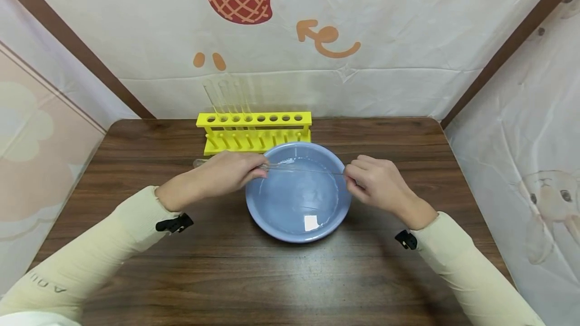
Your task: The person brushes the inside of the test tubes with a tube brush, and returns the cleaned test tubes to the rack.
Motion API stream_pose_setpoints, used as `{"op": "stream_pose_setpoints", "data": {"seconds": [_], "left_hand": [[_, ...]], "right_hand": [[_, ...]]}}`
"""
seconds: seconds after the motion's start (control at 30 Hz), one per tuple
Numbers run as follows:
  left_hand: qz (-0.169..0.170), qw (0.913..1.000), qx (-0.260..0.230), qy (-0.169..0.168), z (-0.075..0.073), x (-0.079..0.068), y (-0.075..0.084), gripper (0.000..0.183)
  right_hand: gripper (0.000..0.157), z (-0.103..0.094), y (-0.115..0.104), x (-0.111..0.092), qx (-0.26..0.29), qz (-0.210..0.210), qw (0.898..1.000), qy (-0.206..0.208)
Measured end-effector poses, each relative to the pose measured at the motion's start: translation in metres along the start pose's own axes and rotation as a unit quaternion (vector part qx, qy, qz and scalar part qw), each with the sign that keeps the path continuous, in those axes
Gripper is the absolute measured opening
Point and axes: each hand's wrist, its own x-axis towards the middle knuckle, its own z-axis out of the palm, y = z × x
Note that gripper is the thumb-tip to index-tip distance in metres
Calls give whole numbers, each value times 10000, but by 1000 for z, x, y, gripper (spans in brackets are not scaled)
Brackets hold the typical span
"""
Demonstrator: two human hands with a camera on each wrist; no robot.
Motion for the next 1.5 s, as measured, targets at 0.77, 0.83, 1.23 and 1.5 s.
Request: {"op": "stream_pose_setpoints", "data": {"seconds": [0.77, 0.83, 1.23, 1.5], "left_hand": [[-21, 10000, 4, 71, -3, -8, -9, 21], [-30, 10000, 1, 58, -2, -8, -10, 21], [-109, 9999, 81, 89, 0, -15, -16, 18], [-13, 9999, 24, 171, 3, -19, -19, 16]], "right_hand": [[26, -30, 12, -17, -726, -321, 9968, 5], [26, -31, 12, -18, -787, -363, 9962, 81], [28, -33, 14, -28, -966, -403, 9941, 294], [28, -36, 17, -37, -1120, -465, 9919, 387]]}}
